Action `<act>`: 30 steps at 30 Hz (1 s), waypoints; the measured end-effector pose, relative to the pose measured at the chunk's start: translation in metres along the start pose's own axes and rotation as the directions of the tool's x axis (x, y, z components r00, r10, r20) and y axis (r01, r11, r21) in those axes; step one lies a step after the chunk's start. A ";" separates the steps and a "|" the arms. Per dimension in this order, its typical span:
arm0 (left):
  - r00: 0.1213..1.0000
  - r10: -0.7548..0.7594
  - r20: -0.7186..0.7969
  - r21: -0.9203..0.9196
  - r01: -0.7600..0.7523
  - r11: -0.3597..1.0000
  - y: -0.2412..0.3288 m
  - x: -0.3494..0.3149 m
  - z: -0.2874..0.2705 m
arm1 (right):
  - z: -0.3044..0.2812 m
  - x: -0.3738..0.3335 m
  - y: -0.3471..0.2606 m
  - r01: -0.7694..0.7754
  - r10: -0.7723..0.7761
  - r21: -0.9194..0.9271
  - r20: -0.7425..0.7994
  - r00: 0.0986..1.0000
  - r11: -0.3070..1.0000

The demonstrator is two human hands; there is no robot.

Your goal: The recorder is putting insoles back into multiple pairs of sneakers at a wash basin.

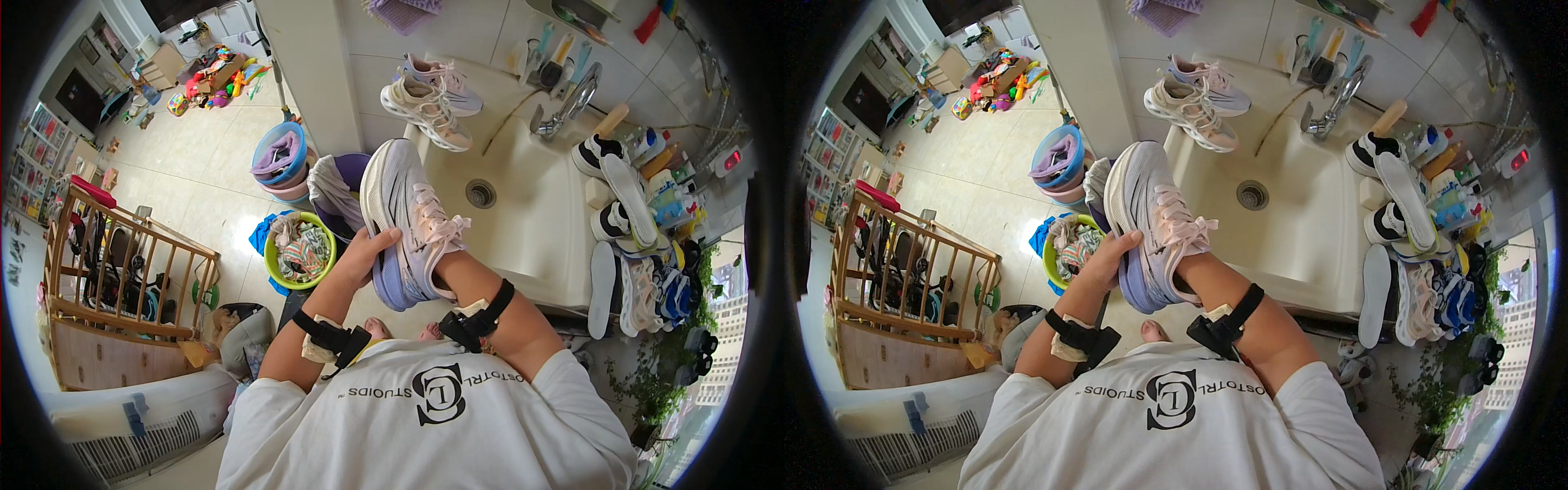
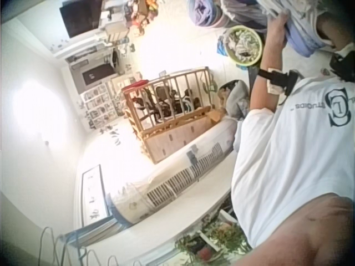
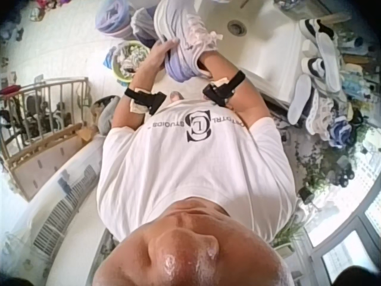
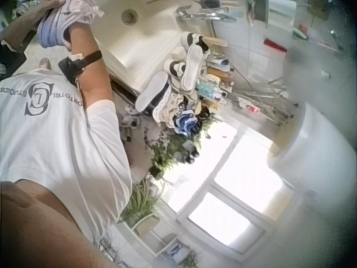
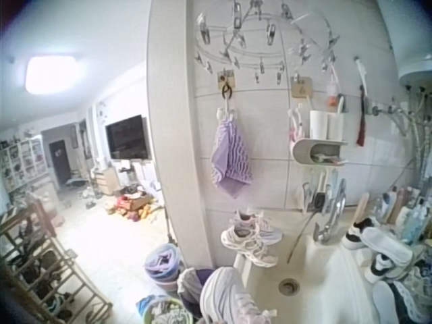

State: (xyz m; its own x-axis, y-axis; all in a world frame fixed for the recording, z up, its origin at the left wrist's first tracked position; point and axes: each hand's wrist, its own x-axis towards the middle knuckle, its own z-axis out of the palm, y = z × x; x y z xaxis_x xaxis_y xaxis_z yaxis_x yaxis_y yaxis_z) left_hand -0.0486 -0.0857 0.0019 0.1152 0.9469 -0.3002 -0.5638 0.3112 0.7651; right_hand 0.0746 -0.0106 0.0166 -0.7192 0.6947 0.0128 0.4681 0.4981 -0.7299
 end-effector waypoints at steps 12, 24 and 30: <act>0.996 0.014 0.088 -0.046 -0.010 0.999 0.002 0.004 -0.014 | 0.006 -0.003 -0.010 -0.157 0.132 0.128 0.182 0.974 0.979; 0.979 0.143 0.144 -0.228 -0.108 0.968 0.006 0.002 -0.044 | -0.046 -0.073 -0.036 0.258 -0.280 0.233 0.067 0.958 0.938; 0.924 0.280 0.259 -0.322 -0.191 0.927 0.017 0.001 -0.040 | -0.041 -0.087 -0.037 0.535 -0.585 -0.351 -0.048 0.809 0.769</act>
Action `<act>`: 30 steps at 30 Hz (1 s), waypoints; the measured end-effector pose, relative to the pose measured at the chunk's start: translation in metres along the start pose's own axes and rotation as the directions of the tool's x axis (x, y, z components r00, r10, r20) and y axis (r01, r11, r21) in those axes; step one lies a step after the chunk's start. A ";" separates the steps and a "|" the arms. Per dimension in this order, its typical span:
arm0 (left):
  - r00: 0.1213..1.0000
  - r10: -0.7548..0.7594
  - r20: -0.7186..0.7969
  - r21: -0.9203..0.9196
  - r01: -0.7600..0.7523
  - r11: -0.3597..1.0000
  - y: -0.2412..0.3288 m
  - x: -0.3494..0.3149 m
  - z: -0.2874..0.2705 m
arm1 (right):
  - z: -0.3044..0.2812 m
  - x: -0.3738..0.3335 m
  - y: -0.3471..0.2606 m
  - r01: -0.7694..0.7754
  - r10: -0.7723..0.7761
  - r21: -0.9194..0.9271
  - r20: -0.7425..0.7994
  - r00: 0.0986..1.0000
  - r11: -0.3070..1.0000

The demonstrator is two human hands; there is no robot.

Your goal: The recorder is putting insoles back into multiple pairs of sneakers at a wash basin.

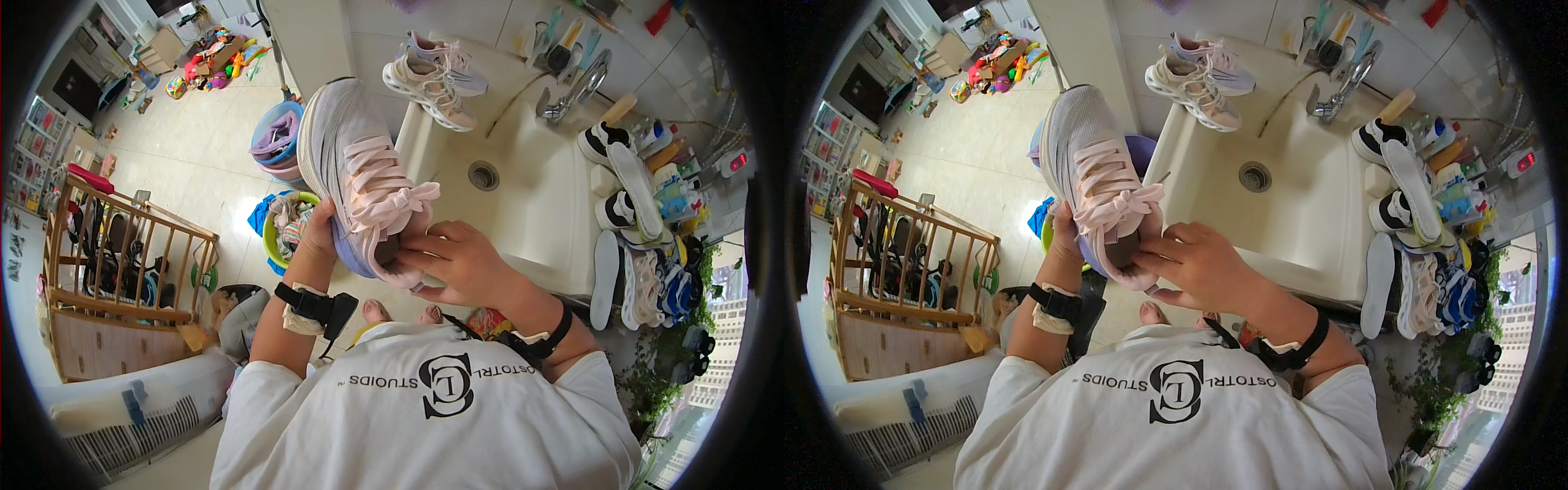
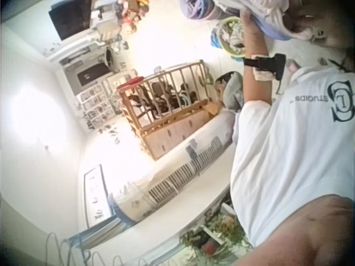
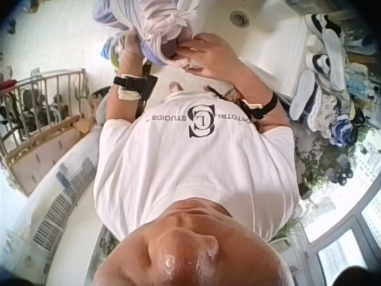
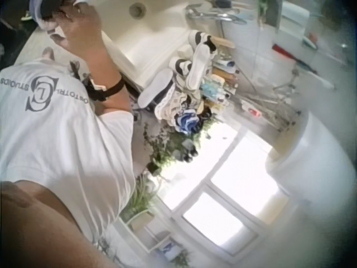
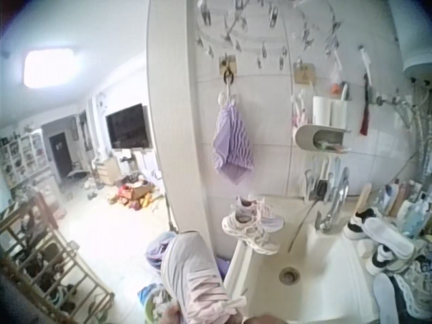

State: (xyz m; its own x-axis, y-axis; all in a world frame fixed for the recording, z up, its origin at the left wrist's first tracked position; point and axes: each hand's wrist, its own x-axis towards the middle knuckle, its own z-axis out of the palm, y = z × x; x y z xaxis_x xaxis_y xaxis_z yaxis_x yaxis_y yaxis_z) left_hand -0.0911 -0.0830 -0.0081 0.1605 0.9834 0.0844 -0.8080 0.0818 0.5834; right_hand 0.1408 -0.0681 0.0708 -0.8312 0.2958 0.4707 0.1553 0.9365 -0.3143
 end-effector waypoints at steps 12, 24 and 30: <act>0.999 -0.030 0.024 0.027 0.030 0.999 0.002 0.001 0.022 | 0.026 0.000 -0.004 -0.022 0.040 -0.078 0.236 0.971 0.997; 0.999 -0.035 -0.035 -0.004 0.035 0.999 0.001 -0.001 0.022 | 0.013 0.012 -0.011 -0.252 0.183 0.113 0.420 0.889 0.961; 0.996 -0.073 -0.056 -0.006 0.073 0.997 -0.007 0.003 0.011 | 0.015 0.016 -0.004 -0.488 0.288 0.219 0.582 0.761 0.845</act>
State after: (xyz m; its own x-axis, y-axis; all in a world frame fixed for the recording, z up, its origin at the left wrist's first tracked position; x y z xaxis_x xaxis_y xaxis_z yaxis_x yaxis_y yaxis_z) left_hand -0.0785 -0.0826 -0.0029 0.1870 0.9823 -0.0035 -0.7975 0.1539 0.5833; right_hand 0.1187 -0.0701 0.0678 -0.8981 0.3854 -0.2119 0.4196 0.6060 -0.6758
